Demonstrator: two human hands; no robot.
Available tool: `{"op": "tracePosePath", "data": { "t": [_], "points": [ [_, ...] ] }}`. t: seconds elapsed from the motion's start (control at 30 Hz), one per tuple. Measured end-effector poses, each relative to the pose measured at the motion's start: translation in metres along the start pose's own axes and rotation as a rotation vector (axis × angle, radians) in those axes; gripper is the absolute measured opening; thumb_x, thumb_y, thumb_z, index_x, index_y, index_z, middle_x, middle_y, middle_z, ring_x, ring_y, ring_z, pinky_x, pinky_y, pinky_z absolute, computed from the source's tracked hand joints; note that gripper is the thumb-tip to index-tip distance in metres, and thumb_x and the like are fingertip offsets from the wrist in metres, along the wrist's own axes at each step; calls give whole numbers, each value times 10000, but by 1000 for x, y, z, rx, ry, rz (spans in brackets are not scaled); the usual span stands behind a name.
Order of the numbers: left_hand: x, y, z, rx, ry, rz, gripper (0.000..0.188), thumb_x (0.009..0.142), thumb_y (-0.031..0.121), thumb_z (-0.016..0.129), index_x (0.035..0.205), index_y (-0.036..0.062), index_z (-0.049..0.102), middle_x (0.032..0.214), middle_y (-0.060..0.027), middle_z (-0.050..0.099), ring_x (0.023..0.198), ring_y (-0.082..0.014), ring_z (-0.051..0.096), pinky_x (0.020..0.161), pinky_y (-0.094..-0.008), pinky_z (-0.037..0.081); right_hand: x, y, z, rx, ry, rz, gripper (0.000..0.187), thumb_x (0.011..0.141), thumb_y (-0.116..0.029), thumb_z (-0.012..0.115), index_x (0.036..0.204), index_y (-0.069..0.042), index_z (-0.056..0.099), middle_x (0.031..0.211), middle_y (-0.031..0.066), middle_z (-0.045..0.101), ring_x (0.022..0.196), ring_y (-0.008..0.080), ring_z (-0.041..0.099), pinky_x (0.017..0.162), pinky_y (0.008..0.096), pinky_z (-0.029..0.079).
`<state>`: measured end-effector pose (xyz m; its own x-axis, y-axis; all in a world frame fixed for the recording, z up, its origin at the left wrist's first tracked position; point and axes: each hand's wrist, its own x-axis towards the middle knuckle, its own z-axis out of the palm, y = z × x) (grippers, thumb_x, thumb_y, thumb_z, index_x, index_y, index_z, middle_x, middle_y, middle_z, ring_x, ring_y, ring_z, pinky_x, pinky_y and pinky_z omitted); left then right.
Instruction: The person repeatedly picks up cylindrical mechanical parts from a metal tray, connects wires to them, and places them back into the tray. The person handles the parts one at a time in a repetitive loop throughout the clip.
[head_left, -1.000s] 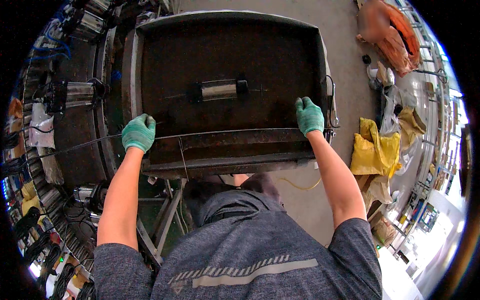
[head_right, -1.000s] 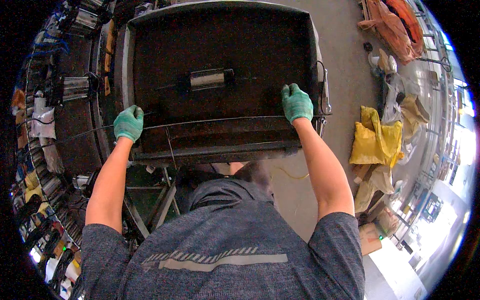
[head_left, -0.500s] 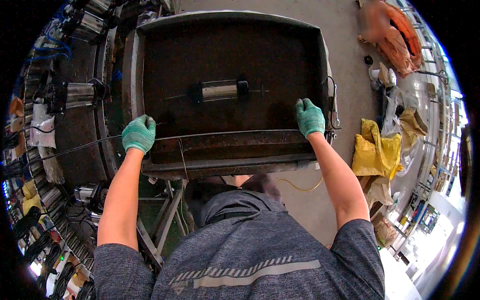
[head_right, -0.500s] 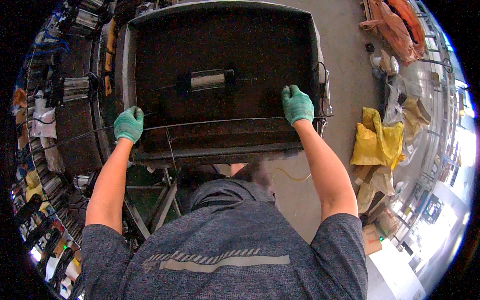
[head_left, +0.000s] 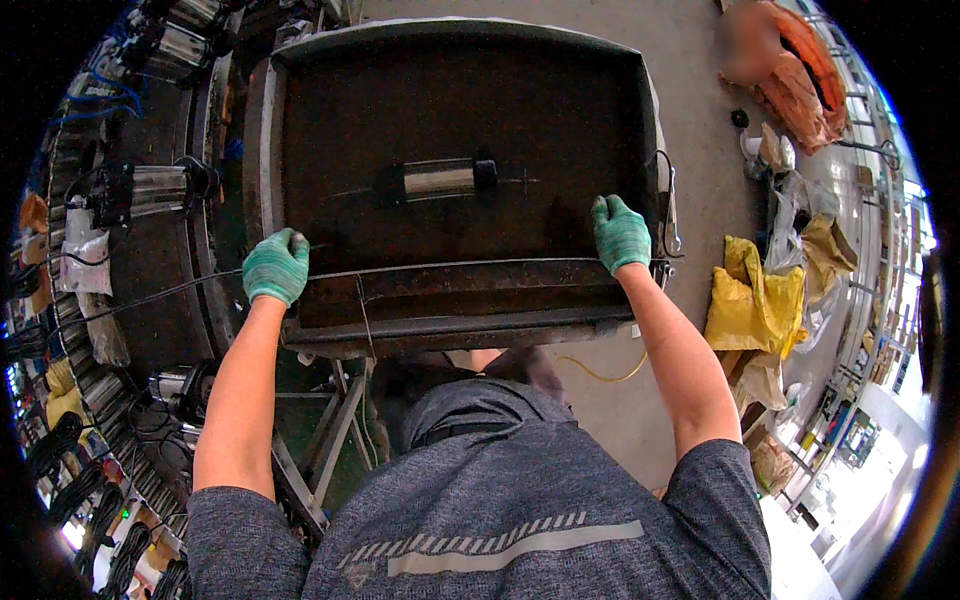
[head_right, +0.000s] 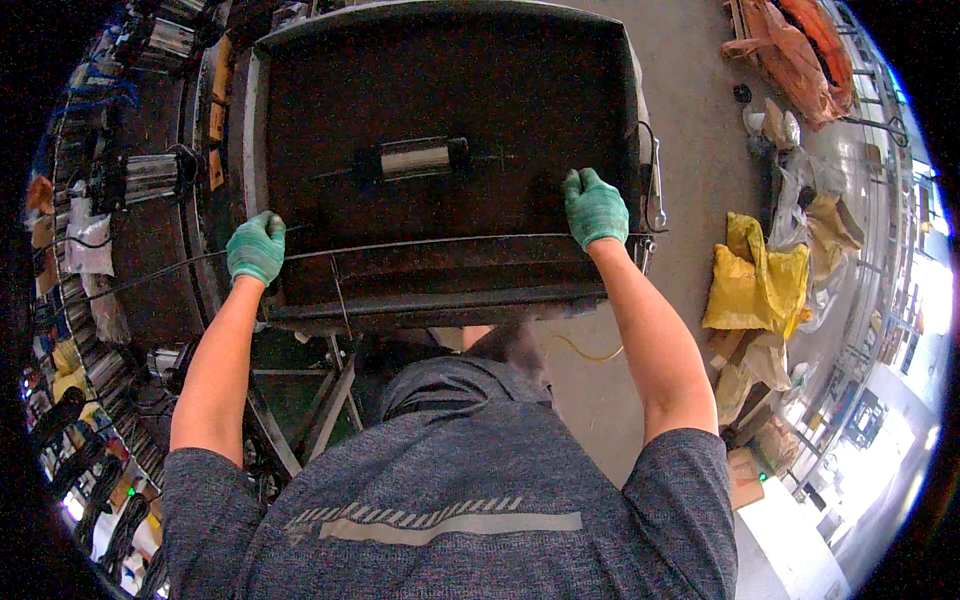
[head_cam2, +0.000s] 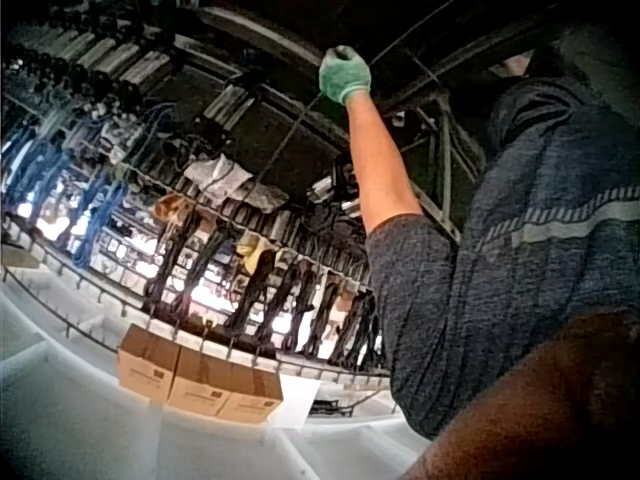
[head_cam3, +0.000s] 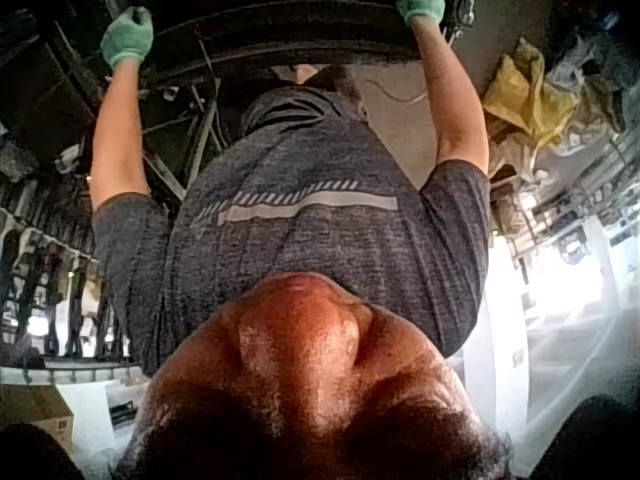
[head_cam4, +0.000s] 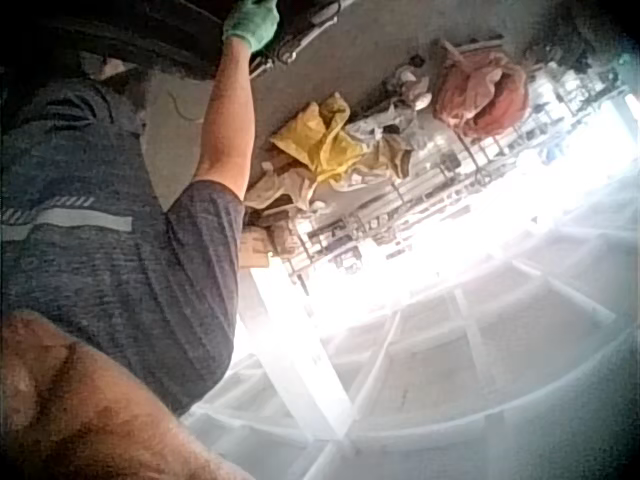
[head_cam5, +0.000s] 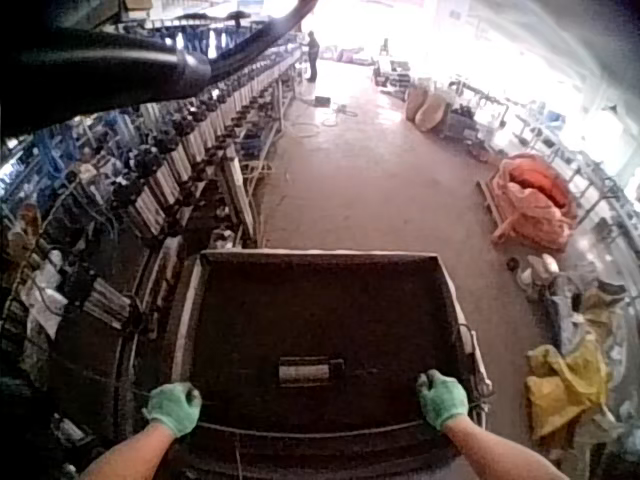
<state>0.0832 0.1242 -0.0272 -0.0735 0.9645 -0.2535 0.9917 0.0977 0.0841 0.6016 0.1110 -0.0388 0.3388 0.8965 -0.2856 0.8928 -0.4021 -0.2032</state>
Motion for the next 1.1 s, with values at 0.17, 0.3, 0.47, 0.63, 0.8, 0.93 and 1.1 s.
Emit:
{"op": "tracePosePath", "data": {
  "t": [0.17,0.3,0.47,0.63,0.8,0.93,1.1],
  "points": [
    [1,-2,1,-2,0,5,371,1015,381,500,992,87,725,991,-209,727,942,-441,679,828,-520,545,0,2,1,11,-6,8,430,1041,-481,465,1097,-105,666,1004,244,716,992,477,663,830,577,523],
    [0,3,-3,9,-1,-4,373,1015,383,502,991,84,725,984,-205,728,936,-443,680,824,-521,546,0,2,1,7,-6,3,437,1043,-487,457,1091,-106,665,1007,244,716,991,480,662,834,577,522],
    [0,-1,2,6,5,-14,377,1013,391,503,1044,92,731,1025,-202,732,966,-433,683,842,-517,547,2,6,6,6,23,-10,442,1046,-493,446,1094,-112,664,1002,246,715,985,485,660,828,587,520],
    [-2,2,-3,3,5,-23,383,1012,400,501,1071,97,729,1055,-198,731,994,-428,680,861,-520,542,1,2,4,1,27,4,435,1047,-498,445,1096,-123,660,1004,250,714,982,492,658,820,596,519],
    [0,2,-3,-7,-11,4,369,1014,392,497,1018,98,719,1032,-187,732,980,-430,677,858,-525,540,4,8,8,21,1,-3,432,1045,-496,458,1118,-128,672,1022,242,716,984,493,659,828,584,522],
    [1,2,-3,8,-34,-11,364,1010,395,509,1008,103,727,1026,-187,733,973,-426,680,855,-519,543,3,8,10,42,46,-7,434,1044,-496,459,1120,-127,673,1030,242,715,990,492,656,837,576,523],
    [-3,6,-9,-23,-14,-31,351,1004,388,516,1013,109,730,1014,-189,732,964,-433,679,847,-522,542,3,7,6,29,2,11,434,1044,-495,459,1107,-121,669,1023,244,713,988,493,654,839,579,522]
  ]
}}
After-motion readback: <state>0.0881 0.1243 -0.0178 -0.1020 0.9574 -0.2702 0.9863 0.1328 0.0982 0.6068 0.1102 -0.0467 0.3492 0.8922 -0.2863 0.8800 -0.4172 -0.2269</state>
